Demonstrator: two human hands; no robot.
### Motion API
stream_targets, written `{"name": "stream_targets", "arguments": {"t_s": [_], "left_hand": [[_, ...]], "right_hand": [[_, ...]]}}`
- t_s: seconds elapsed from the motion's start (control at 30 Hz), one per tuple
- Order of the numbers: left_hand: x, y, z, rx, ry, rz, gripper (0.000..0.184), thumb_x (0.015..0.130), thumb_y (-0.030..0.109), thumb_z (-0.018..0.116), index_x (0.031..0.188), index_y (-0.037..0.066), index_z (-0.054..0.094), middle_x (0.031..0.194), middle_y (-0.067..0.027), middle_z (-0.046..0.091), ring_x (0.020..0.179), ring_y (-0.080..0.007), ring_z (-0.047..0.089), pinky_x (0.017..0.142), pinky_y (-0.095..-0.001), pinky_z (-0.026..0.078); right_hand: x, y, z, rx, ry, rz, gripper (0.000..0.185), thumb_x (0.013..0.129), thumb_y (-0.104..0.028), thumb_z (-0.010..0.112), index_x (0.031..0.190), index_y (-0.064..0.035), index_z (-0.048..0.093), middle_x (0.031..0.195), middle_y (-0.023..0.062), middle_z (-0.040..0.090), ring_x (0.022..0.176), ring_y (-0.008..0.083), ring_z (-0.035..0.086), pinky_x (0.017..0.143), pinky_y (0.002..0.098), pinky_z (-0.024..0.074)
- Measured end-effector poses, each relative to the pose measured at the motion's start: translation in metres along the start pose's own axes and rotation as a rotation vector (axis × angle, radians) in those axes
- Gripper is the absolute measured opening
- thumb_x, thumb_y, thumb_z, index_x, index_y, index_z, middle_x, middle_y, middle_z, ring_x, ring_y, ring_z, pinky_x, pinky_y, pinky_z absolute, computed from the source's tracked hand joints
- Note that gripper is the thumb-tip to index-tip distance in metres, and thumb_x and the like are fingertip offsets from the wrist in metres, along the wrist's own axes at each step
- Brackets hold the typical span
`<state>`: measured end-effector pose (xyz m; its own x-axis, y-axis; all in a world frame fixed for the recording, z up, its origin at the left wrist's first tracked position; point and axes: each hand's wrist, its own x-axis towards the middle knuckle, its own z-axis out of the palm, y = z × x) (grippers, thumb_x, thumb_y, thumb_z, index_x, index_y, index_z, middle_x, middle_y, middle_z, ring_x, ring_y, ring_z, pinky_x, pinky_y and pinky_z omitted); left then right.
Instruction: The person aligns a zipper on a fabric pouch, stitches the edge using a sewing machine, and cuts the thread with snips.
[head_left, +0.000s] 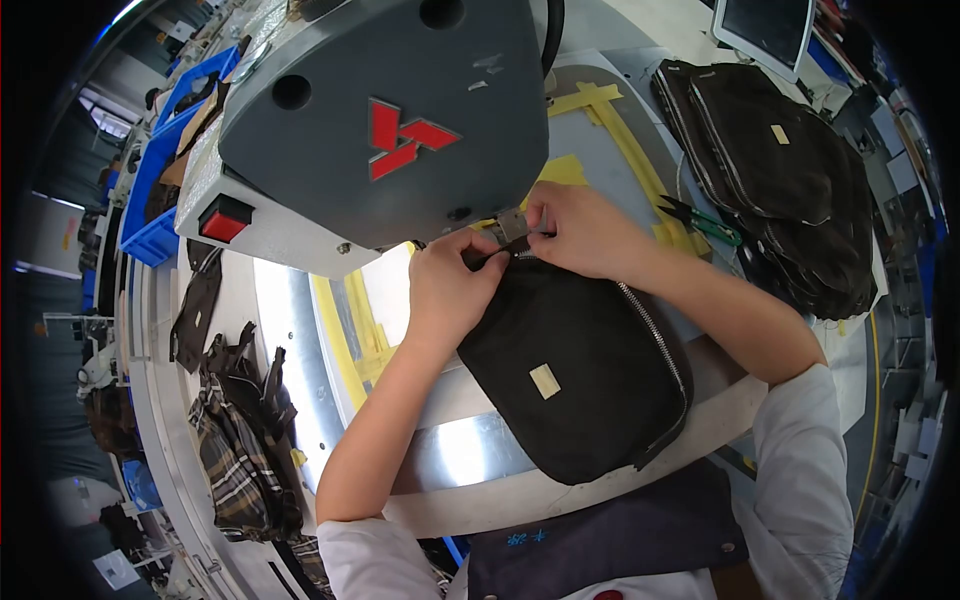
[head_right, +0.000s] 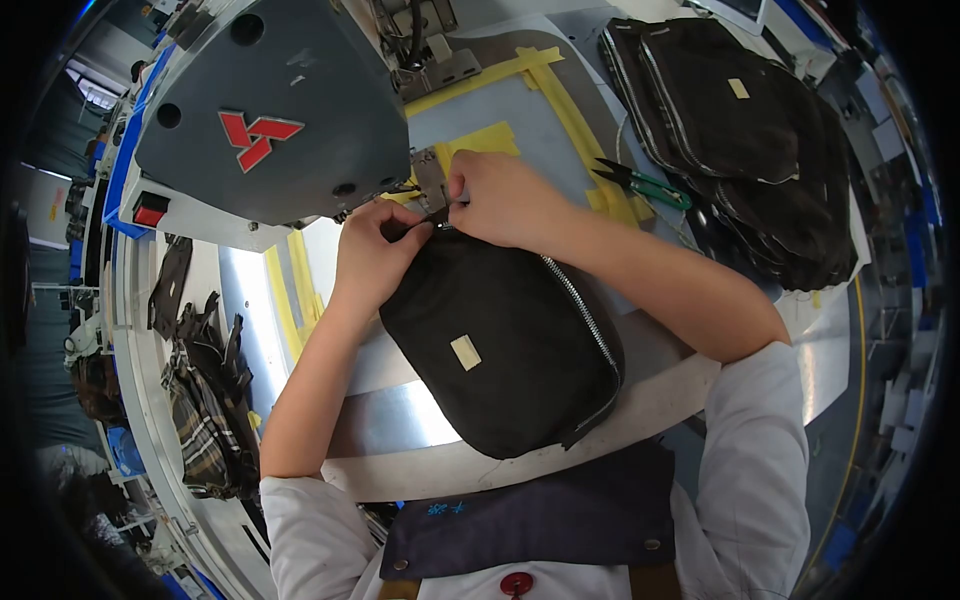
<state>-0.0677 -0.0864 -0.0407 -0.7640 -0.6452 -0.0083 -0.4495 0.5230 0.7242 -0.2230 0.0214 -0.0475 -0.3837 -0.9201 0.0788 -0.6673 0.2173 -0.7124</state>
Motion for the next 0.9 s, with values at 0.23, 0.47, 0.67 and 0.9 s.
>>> {"name": "stream_targets", "arguments": {"t_s": [0.23,0.47,0.67,0.9], "left_hand": [[0.012,-0.001,-0.007,-0.021,-0.1,-0.069,0.022,0.075,0.021,0.07,0.084,0.001,0.065,0.075,-0.0068,0.064,0.071,-0.015,0.06,0.069,-0.028,0.046],[0.023,0.0,-0.008,-0.01,-0.114,-0.069,0.03,0.075,0.022,0.069,0.094,-0.001,0.063,0.085,-0.0079,0.066,0.082,-0.0172,0.062,0.078,-0.0299,0.046],[0.026,-0.002,-0.007,-0.036,-0.119,-0.054,0.038,0.076,0.022,0.068,0.104,-0.001,0.061,0.093,-0.0093,0.066,0.089,-0.0182,0.062,0.084,-0.0323,0.047],[0.029,-0.008,-0.006,-0.042,-0.162,-0.081,0.037,0.079,0.024,0.068,0.106,0.0,0.061,0.097,-0.0085,0.066,0.094,-0.0181,0.061,0.086,-0.0306,0.045]], "right_hand": [[0.02,-0.004,-0.007,-0.096,-0.149,0.055,0.025,0.068,-0.017,0.066,0.088,-0.0055,0.056,0.084,0.0132,0.064,0.085,0.0332,0.062,0.072,0.0416,0.0477],[0.024,-0.01,-0.009,-0.12,-0.145,0.174,0.017,0.07,-0.016,0.063,0.083,-0.0069,0.058,0.085,0.0102,0.064,0.083,0.0315,0.063,0.071,0.041,0.0484],[0.011,-0.004,-0.002,-0.157,0.145,-0.24,0.008,0.073,-0.01,0.061,0.08,-0.0069,0.06,0.079,0.0078,0.062,0.078,0.0297,0.061,0.066,0.0403,0.0485],[0.005,0.013,-0.002,-0.157,0.112,-0.517,0.006,0.075,-0.007,0.061,0.08,-0.0069,0.064,0.081,0.0069,0.06,0.079,0.0281,0.06,0.068,0.0398,0.0495]]}}
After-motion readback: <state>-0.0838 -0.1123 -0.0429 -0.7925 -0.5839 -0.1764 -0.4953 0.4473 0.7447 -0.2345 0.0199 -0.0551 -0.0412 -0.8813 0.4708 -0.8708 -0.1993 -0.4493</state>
